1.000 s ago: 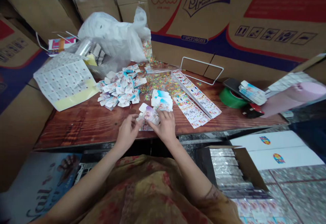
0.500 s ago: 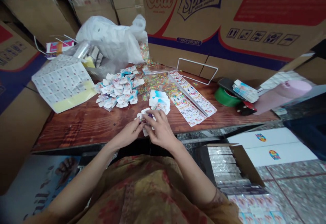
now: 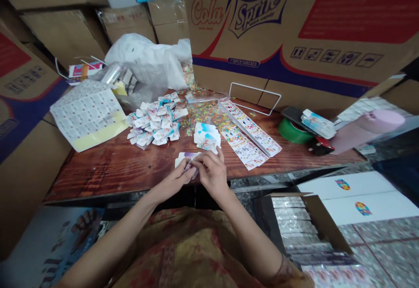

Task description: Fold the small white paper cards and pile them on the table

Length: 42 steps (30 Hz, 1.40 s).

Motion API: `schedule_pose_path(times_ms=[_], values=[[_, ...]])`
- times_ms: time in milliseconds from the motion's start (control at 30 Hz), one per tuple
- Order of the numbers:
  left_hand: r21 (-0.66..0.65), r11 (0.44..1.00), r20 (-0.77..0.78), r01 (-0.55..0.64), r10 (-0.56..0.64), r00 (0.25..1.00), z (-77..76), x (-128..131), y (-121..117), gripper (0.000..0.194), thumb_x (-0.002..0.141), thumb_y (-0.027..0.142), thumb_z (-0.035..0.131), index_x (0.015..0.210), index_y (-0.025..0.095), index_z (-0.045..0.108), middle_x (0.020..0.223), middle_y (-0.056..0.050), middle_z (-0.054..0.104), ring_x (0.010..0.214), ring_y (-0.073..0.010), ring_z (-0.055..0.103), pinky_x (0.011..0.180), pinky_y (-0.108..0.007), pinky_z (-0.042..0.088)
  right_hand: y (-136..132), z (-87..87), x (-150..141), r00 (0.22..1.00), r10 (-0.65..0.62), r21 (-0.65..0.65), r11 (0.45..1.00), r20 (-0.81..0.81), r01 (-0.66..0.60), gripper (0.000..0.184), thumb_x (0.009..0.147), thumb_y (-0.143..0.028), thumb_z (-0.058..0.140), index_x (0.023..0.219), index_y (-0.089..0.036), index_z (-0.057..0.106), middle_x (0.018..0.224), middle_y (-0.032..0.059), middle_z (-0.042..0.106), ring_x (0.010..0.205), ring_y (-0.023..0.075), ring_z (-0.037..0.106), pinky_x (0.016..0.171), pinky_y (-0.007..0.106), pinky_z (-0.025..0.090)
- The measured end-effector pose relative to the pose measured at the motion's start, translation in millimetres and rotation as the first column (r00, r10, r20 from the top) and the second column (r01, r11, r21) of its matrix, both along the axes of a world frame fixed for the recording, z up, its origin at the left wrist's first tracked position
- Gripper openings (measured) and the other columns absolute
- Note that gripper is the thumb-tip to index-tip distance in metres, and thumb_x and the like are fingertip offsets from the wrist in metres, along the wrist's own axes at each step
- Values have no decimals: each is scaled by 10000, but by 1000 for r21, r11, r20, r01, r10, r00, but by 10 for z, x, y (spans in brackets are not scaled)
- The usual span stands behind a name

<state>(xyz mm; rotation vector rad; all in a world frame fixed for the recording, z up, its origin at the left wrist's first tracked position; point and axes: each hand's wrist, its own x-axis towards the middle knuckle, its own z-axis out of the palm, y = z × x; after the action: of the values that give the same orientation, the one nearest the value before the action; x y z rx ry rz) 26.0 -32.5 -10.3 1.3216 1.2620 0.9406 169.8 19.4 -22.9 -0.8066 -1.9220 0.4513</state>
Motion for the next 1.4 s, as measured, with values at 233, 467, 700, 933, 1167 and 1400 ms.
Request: schedule_pose_path(times_ms=[233, 467, 700, 933, 1167, 1400], values=[[-258, 922, 211, 289, -239, 948, 146, -92, 40, 324, 769, 454, 610, 791, 146, 514, 661, 12, 552, 593, -97, 517, 606, -246, 440, -105, 75, 41, 992, 109, 54, 992, 67, -112, 146, 897, -141, 471, 807, -230, 545, 763, -36, 652, 712, 129, 626, 1125, 481, 233], [-151, 968, -49, 201, -211, 976, 40, -85, 112, 165, 754, 309, 595, 800, 160, 541, 579, 42, 531, 510, -104, 503, 525, -233, 418, -79, 106, 94, 963, 224, -30, 975, 148, -222, 148, 909, -150, 458, 816, -232, 540, 750, -33, 644, 692, 135, 623, 1099, 509, 291], [55, 996, -61, -75, 79, 995, -80, 7, 76, 310, 655, 342, 736, 836, 108, 644, 738, -24, 650, 654, -139, 572, 625, -246, 452, -112, 241, 146, 974, 225, -175, 958, -41, -228, 64, 871, -205, 566, 813, -220, 587, 789, -12, 638, 745, 147, 611, 993, 441, 403], [-8, 1000, 53, 23, -22, 998, 23, 47, 29, 421, 560, 359, 818, 838, 104, 634, 710, -4, 631, 633, -115, 548, 612, -229, 444, -10, 223, 92, 809, 146, -699, 433, -569, -570, 341, 636, -352, 802, 873, -201, 609, 793, -14, 638, 664, 121, 606, 622, 246, 505], [142, 947, 140, -287, 268, 953, -54, 141, 28, 396, 772, 418, 646, 1053, 181, 499, 807, -10, 652, 667, -116, 596, 619, -216, 450, 23, 23, 0, 763, -127, -727, 434, -634, -532, 312, 581, -400, 826, 705, -176, 647, 635, -31, 612, 483, 76, 495, 433, 186, 413], [356, 910, -165, -211, 284, 945, 19, 68, 13, 240, 928, 374, 415, 958, 192, 569, 798, 7, 619, 715, -112, 570, 685, -218, 434, -132, 106, 101, 903, 54, -497, 820, -426, -283, 292, 862, -418, 582, 705, -197, 691, 686, 23, 612, 660, 159, 569, 627, 297, 494]])
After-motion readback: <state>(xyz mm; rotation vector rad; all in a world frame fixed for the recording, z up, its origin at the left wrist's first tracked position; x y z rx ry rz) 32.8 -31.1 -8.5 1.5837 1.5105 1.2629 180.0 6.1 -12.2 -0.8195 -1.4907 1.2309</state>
